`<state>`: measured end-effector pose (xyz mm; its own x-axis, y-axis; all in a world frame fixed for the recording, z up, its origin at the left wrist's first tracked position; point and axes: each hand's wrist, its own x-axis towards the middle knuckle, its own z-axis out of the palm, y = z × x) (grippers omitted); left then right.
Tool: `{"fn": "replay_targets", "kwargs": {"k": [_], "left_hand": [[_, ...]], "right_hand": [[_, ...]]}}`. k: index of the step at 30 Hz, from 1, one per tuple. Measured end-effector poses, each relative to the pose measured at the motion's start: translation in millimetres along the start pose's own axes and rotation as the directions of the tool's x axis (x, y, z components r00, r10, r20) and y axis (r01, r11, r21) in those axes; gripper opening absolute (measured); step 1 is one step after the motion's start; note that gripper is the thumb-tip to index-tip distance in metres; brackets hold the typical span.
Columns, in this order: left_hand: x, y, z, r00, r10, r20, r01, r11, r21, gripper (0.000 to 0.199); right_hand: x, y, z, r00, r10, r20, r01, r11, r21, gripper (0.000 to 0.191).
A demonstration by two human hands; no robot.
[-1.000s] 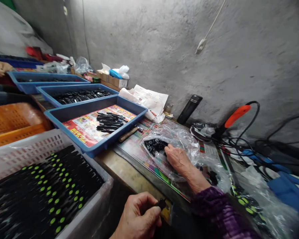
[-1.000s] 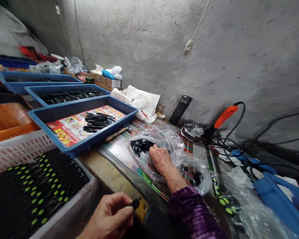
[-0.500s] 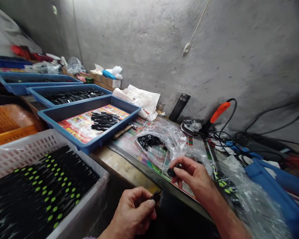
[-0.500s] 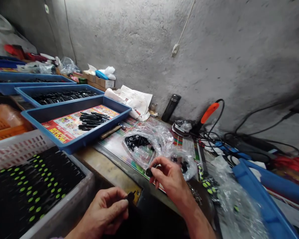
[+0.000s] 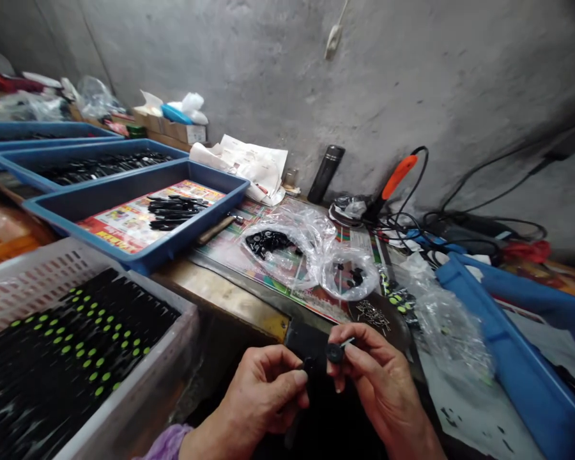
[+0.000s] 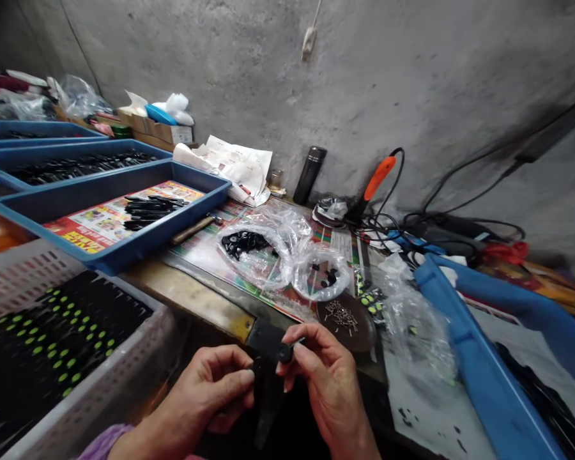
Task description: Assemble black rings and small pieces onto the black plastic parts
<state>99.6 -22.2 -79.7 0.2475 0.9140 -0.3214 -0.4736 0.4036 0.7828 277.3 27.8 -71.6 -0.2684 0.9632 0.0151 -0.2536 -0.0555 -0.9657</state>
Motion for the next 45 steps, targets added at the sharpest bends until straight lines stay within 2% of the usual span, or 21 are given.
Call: {"fn": "replay_targets", "kwargs": {"k": [10, 15, 20, 23, 29, 33, 39, 45], "left_hand": [[-1, -6, 6.5, 0.999, -0.034, 0.009, 0.034, 0.999, 0.008, 0.049], [0, -8, 9.2, 1.0, -0.026, 0.006, 0.026, 0.999, 0.02, 0.048], [0, -14, 8.7, 1.0, 0.011, 0.002, -0.011, 0.999, 0.044, 0.049], [-1, -15, 7.5, 0.999, 0.033, 0.008, -0.033, 0.998, 0.05, 0.047], [-1, -11, 9.1, 1.0, -0.015, 0.002, 0.015, 0.999, 0.041, 0.049], [1, -12, 8.8, 1.0, 0.001, 0.007, -0.002, 0.999, 0.042, 0.05], [0, -19, 3.5, 0.996, 0.067, 0.05, -0.07, 0.995, 0.067, 0.042], [0, -25, 1.7, 0.996, 0.085, 0.035, -0.089, 0.99, 0.112, 0.042]], "right_hand": [[-15, 8, -3, 0.999, -0.027, -0.044, 0.029, 0.998, 0.047, 0.015], [-20, 8, 0, 0.992, -0.046, -0.121, 0.045, 0.999, -0.008, 0.017], [-23, 9, 6, 0.991, -0.027, -0.132, 0.023, 0.999, -0.03, 0.023], [-23, 9, 11, 0.981, -0.007, -0.196, 0.005, 1.0, -0.009, 0.028], [-23, 8, 15, 0.948, -0.022, -0.318, 0.017, 1.0, -0.021, 0.036], [-23, 10, 15, 0.956, -0.007, -0.292, -0.01, 0.998, -0.056, 0.038], [-24, 9, 13, 0.967, 0.089, -0.241, -0.099, 0.995, -0.03, 0.04], [-26, 11, 8, 0.979, 0.124, -0.161, -0.138, 0.987, -0.078, 0.035]]}}
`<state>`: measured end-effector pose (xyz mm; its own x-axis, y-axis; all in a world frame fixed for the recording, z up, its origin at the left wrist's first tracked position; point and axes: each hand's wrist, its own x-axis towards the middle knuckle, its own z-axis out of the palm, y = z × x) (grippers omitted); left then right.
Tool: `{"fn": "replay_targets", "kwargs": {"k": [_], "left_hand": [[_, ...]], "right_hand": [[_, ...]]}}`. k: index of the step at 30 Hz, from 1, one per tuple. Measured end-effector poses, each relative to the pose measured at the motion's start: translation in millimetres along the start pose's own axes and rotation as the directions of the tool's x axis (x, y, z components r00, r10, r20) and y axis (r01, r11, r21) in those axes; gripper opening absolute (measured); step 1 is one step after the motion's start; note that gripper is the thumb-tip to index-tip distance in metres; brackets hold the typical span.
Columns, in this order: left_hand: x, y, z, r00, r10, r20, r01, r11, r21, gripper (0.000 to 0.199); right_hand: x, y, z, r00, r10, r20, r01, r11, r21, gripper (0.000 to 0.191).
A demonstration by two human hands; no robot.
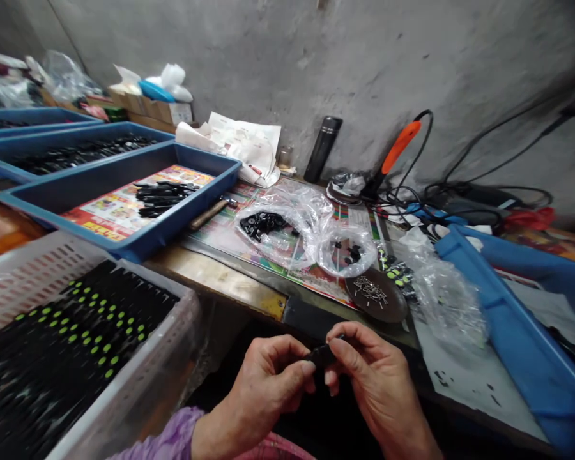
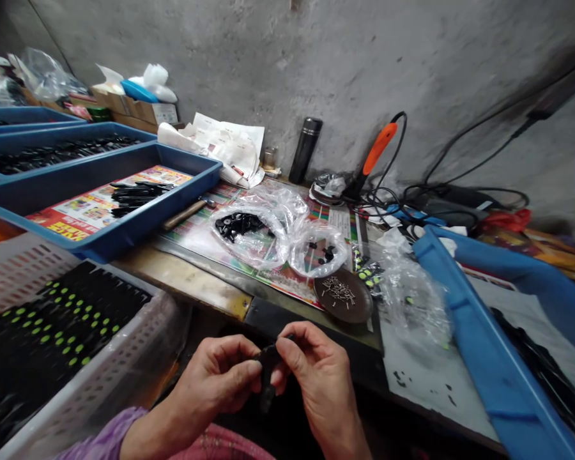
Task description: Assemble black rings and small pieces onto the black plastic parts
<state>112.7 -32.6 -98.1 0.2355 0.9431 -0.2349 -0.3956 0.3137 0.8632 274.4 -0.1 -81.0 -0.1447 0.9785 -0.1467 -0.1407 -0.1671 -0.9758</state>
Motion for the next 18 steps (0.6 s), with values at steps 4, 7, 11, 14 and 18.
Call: {"fn": "replay_targets", "kwargs": {"k": [4, 7, 11, 14, 18], "left_hand": [[0.7, 1.2, 0.0, 0.999, -0.034, 0.013, 0.035, 0.999, -0.028, 0.042], [-0.7, 5.0, 1.3, 0.997, -0.071, 0.014, 0.071, 0.997, -0.034, 0.044], [-3.1, 7.4, 4.9, 0.995, -0.103, -0.01, 0.103, 0.995, -0.013, 0.047], [-3.4, 5.6, 6.5, 0.993, -0.115, -0.024, 0.115, 0.993, 0.003, 0.05], [-4.0, 4.8, 6.5, 0.991, -0.129, -0.021, 0.129, 0.992, -0.009, 0.052]], "right_hand": [[-2.1, 2.8, -2.6, 0.999, 0.003, 0.033, 0.0, 0.997, -0.073, 0.034], [-2.1, 3.6, -3.7, 0.998, -0.024, 0.051, 0.032, 0.986, -0.167, 0.035], [-1.9, 4.8, -4.4, 0.997, -0.05, 0.055, 0.061, 0.971, -0.23, 0.036], [-3.2, 4.8, -3.7, 0.997, -0.04, 0.065, 0.054, 0.972, -0.229, 0.035], [-6.1, 2.5, 0.1, 0.999, 0.005, 0.044, 0.004, 0.977, -0.215, 0.036]]}}
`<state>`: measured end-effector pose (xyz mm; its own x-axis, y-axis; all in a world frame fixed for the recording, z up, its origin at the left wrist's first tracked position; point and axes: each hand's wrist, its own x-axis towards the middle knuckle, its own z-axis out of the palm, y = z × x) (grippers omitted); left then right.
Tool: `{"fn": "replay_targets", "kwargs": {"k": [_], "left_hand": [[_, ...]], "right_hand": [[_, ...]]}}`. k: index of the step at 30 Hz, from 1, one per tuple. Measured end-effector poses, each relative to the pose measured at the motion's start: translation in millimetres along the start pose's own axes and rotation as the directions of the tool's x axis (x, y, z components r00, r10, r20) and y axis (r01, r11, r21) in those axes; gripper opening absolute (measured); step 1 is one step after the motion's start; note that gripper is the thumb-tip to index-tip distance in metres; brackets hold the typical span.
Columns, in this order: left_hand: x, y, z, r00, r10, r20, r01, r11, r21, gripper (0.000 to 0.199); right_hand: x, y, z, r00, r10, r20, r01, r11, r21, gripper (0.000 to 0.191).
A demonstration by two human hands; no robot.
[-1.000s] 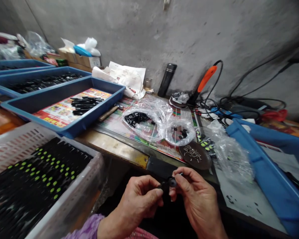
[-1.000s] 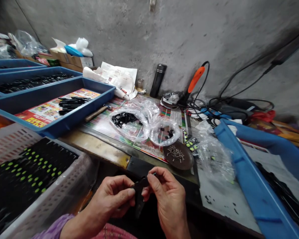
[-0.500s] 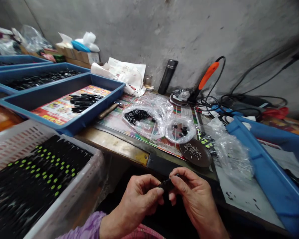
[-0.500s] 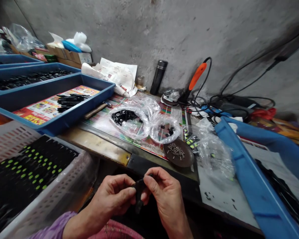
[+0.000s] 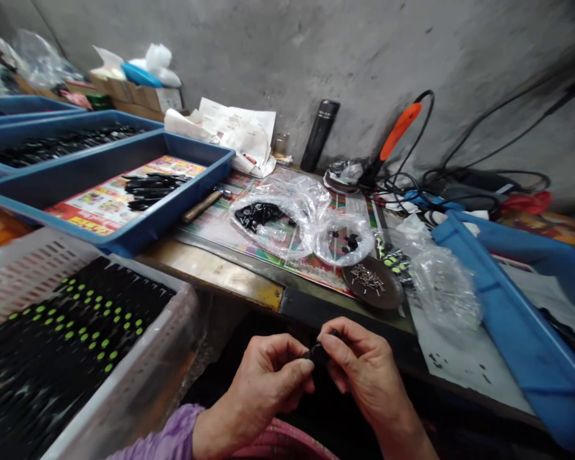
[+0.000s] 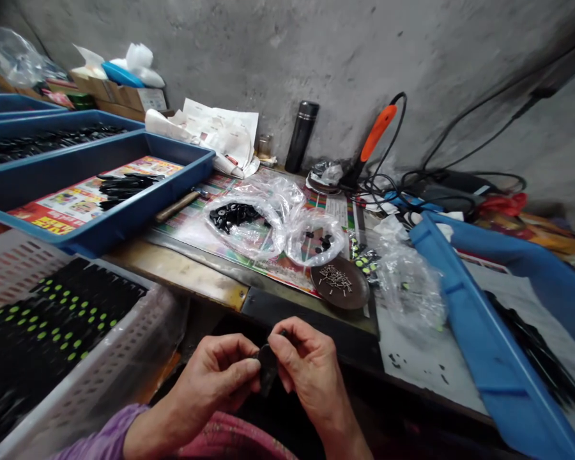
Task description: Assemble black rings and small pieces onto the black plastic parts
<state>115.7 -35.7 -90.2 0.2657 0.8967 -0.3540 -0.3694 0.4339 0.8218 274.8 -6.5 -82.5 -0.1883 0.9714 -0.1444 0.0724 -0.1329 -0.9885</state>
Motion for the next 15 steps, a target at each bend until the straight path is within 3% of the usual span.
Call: {"fn": "replay_targets", "kwargs": {"k": [7, 15], "left_hand": [[-2, -1, -0.8, 0.998, -0.047, -0.033, 0.046, 0.999, -0.028, 0.048], [1, -6, -0.9, 0.997, -0.063, -0.043, 0.061, 0.997, -0.038, 0.045]], "right_hand": [[0, 7, 5, 0.998, -0.051, 0.025, 0.05, 0.998, 0.036, 0.033], [-1, 16, 7, 0.999, -0.028, 0.043, 0.025, 0.998, 0.058, 0.035]]}}
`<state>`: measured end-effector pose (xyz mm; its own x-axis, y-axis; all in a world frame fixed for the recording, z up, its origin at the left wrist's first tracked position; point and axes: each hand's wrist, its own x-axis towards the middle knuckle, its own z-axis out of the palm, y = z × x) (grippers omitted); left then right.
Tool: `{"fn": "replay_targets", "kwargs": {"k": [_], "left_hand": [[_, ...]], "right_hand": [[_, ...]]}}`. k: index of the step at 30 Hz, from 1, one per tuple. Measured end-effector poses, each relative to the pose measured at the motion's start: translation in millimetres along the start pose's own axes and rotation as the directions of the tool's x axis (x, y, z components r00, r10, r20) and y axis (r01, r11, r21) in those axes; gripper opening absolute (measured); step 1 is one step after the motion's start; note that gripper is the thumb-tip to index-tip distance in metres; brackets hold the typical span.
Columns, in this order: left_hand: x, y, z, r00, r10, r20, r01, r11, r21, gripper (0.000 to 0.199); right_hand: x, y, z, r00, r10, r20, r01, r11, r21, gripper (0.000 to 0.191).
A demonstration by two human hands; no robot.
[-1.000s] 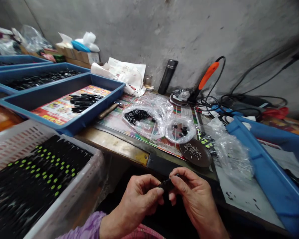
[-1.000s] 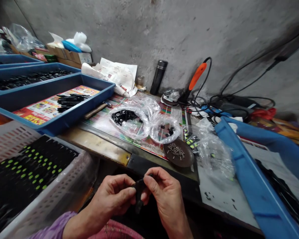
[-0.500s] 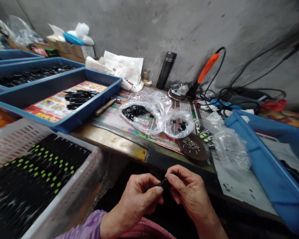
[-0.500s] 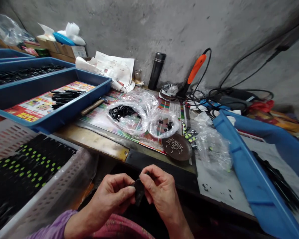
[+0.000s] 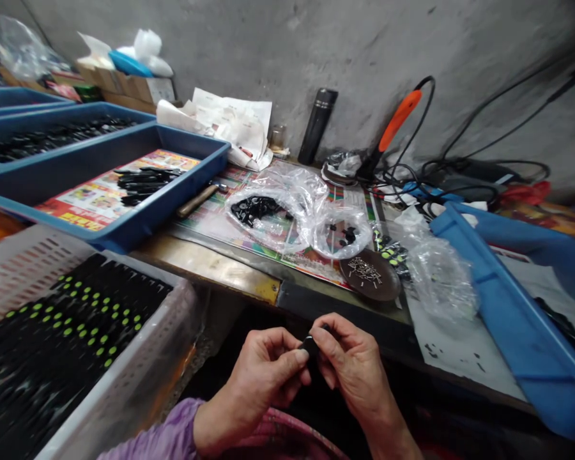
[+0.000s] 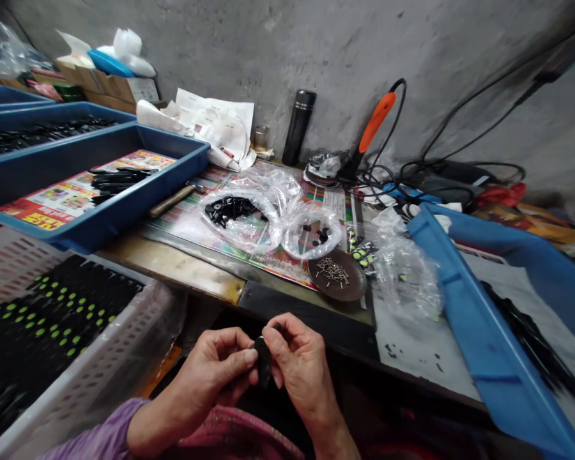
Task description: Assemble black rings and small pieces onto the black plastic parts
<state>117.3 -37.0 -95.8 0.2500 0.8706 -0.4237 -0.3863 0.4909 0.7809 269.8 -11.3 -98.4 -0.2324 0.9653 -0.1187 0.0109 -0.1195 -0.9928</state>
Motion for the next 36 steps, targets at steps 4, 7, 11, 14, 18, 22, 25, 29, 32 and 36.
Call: {"fn": "replay_targets", "kwargs": {"k": [4, 7, 11, 14, 18, 22, 25, 29, 32, 36], "left_hand": [[0, 1, 0.9, 1.0, 0.006, 0.018, -0.006, 1.0, -0.012, 0.044], [3, 3, 2.2, 1.0, -0.002, 0.029, 0.002, 1.0, -0.003, 0.046], [9, 10, 4.8, 0.999, 0.025, 0.042, -0.025, 0.999, 0.021, 0.051], [13, 16, 5.6, 0.998, 0.039, 0.052, -0.041, 0.999, 0.026, 0.053], [18, 20, 4.0, 0.998, 0.053, 0.046, -0.054, 0.999, 0.01, 0.054], [22, 23, 1.5, 0.998, 0.057, 0.033, -0.057, 0.998, 0.001, 0.054], [23, 25, 0.6, 0.998, 0.06, 0.022, -0.06, 0.998, 0.001, 0.053], [25, 28, 0.7, 0.999, 0.053, 0.011, -0.053, 0.999, 0.008, 0.054], [26, 29, 1.6, 0.998, 0.057, -0.008, -0.056, 0.998, 0.02, 0.053], [24, 30, 4.0, 0.998, 0.06, -0.029, -0.06, 0.998, 0.015, 0.048]], "right_hand": [[1, 3, 2, 0.999, 0.004, -0.047, -0.005, 1.0, -0.006, 0.035], [1, -1, 4, 0.998, -0.009, -0.064, 0.008, 1.0, -0.009, 0.037], [0, -11, 1, 0.997, -0.057, -0.045, 0.054, 0.996, -0.067, 0.038], [2, -15, -15, 0.994, -0.107, -0.038, 0.098, 0.979, -0.179, 0.036], [15, -19, -54, 0.895, -0.418, -0.155, 0.259, 0.77, -0.584, 0.029], [34, -19, -89, 0.738, -0.674, 0.034, 0.25, 0.226, -0.942, 0.044], [43, -16, -99, 0.722, -0.676, 0.148, 0.216, 0.018, -0.976, 0.057], [45, -12, -98, 0.719, -0.667, 0.196, 0.244, -0.021, -0.97, 0.057], [45, -11, -96, 0.721, -0.668, 0.183, 0.275, 0.033, -0.961, 0.052], [46, -10, -97, 0.721, -0.678, 0.146, 0.327, 0.147, -0.934, 0.041]]}}
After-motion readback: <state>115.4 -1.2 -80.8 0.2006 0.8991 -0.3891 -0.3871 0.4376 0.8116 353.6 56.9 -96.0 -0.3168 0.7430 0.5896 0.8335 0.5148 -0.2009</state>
